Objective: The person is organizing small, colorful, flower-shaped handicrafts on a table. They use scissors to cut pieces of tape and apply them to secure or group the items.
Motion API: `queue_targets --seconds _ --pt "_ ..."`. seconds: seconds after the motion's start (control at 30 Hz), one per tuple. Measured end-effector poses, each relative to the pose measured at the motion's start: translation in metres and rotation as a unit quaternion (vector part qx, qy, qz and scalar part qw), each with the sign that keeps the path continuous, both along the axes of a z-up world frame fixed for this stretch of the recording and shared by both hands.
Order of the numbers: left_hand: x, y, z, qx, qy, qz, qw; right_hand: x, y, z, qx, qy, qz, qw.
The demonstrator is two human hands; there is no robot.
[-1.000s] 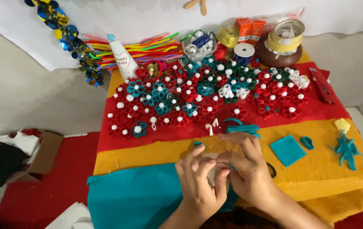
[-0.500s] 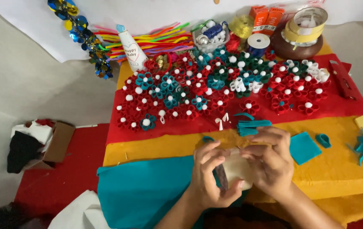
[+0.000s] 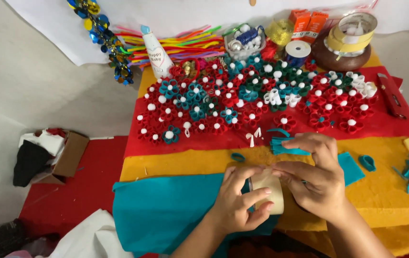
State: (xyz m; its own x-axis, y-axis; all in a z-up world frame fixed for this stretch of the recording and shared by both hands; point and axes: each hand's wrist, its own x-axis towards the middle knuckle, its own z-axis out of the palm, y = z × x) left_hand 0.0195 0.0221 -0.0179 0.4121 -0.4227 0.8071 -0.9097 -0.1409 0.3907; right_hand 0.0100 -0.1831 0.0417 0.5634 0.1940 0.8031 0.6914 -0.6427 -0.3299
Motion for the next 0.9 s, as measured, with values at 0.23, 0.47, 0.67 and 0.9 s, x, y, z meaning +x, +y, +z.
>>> queue_targets --seconds 0.23,0.47,0.67,0.9 --pt "0.004 0.002 0.004 0.041 -0.015 0.044 0.998 0.008 -0.001 0.006 -0.051 -0.042 0.015 0.998" --pt "0.009 0.002 0.016 0.106 -0.006 0.049 0.993 0.010 0.002 0.004 -0.052 -0.072 0.018 0.996" --pt "0.017 -0.003 0.018 0.085 -0.032 0.049 0.995 0.009 -0.003 -0.004 -0.026 -0.065 0.006 0.998" --pt "0.025 -0.003 0.018 0.140 -0.029 0.054 0.988 0.015 0.000 0.005 -0.034 -0.052 0.005 0.998"
